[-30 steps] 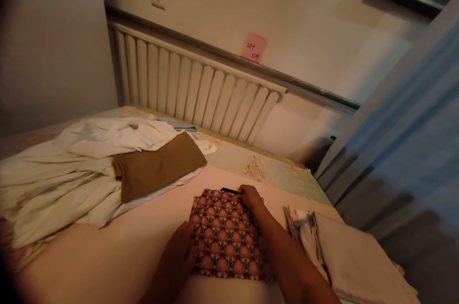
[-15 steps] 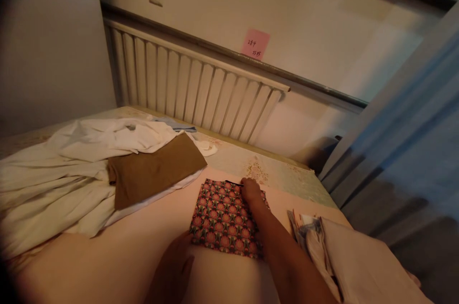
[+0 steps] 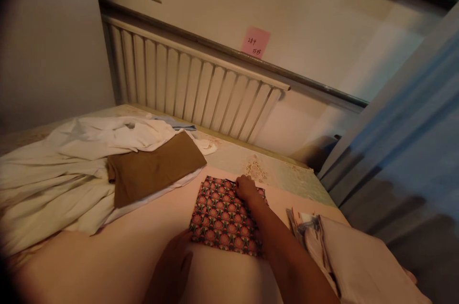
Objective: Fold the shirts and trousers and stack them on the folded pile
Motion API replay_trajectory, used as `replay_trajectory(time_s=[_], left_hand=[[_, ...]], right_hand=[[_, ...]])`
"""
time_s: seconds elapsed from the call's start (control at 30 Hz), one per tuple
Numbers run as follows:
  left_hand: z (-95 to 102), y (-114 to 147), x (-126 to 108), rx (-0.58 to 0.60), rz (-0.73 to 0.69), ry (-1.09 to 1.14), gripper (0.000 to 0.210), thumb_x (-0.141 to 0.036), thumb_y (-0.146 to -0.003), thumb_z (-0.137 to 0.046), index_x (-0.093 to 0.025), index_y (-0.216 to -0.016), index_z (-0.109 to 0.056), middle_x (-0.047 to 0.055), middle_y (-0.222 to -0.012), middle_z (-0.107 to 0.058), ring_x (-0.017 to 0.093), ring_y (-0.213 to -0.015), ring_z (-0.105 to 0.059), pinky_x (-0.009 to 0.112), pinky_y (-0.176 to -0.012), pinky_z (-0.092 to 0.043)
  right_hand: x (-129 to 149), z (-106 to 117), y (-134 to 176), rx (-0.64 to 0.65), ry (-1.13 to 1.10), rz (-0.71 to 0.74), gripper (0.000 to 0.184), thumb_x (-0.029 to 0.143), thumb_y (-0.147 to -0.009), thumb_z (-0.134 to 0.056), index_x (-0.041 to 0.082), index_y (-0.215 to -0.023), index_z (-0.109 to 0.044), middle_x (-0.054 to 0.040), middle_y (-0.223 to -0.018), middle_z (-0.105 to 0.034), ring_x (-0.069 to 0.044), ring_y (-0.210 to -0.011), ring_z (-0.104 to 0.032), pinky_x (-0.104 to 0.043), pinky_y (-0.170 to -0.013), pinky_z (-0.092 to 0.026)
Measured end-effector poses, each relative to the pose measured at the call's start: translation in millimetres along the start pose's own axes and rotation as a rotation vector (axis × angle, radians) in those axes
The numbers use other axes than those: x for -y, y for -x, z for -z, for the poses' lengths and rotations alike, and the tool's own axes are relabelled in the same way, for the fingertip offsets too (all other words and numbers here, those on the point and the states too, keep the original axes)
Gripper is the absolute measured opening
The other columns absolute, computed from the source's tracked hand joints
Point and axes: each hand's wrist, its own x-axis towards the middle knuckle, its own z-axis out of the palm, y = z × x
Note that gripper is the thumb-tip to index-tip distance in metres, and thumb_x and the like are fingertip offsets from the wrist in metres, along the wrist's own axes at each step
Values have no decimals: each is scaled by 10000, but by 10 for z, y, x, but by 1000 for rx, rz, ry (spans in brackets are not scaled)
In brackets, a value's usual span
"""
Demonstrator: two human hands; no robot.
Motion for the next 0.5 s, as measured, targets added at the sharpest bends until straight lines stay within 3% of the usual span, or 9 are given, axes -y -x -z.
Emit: replay_trajectory(time_s=[0.17, 0.3, 0.4, 0.5], left_hand=[[113, -36, -117, 21, 95, 68, 420, -224, -820, -388, -150, -1184, -585, 136, -1172, -635, 259, -1107, -581, 461, -977, -459], [272, -123, -259, 61, 221, 179, 365, -246, -823, -381, -165, -1096, -608, 115, -1086, -675, 234, -1008, -629, 384, -898, -486], [387, -199, -328, 111, 331, 255, 315, -250, -827, -368, -192, -1001, -625, 73, -974, -708, 200, -900, -659, 314, -803, -492], [452, -256, -311, 111, 432, 342, 275, -294, -803, -425, -197, -967, -624, 47, -914, -716, 192, -858, -666, 279, -741, -490]], right_hand=[[56, 159, 113, 51, 16, 55, 204, 190, -829, -517, 160, -957, -673, -91, -957, -690, -176, -867, -585, -238, -724, -359], [123, 432, 335, 47, 32, 101, 195, 206, -860, -492, 162, -949, -660, -85, -980, -689, -175, -914, -593, -233, -752, -356], [224, 733, 655, 23, 44, 132, 183, 222, -874, -488, 177, -953, -646, -77, -999, -681, -176, -929, -591, -238, -767, -351], [382, 1017, 1167, -9, 51, 149, 178, 246, -895, -468, 195, -956, -628, -68, -995, -676, -177, -913, -593, -243, -754, -351]])
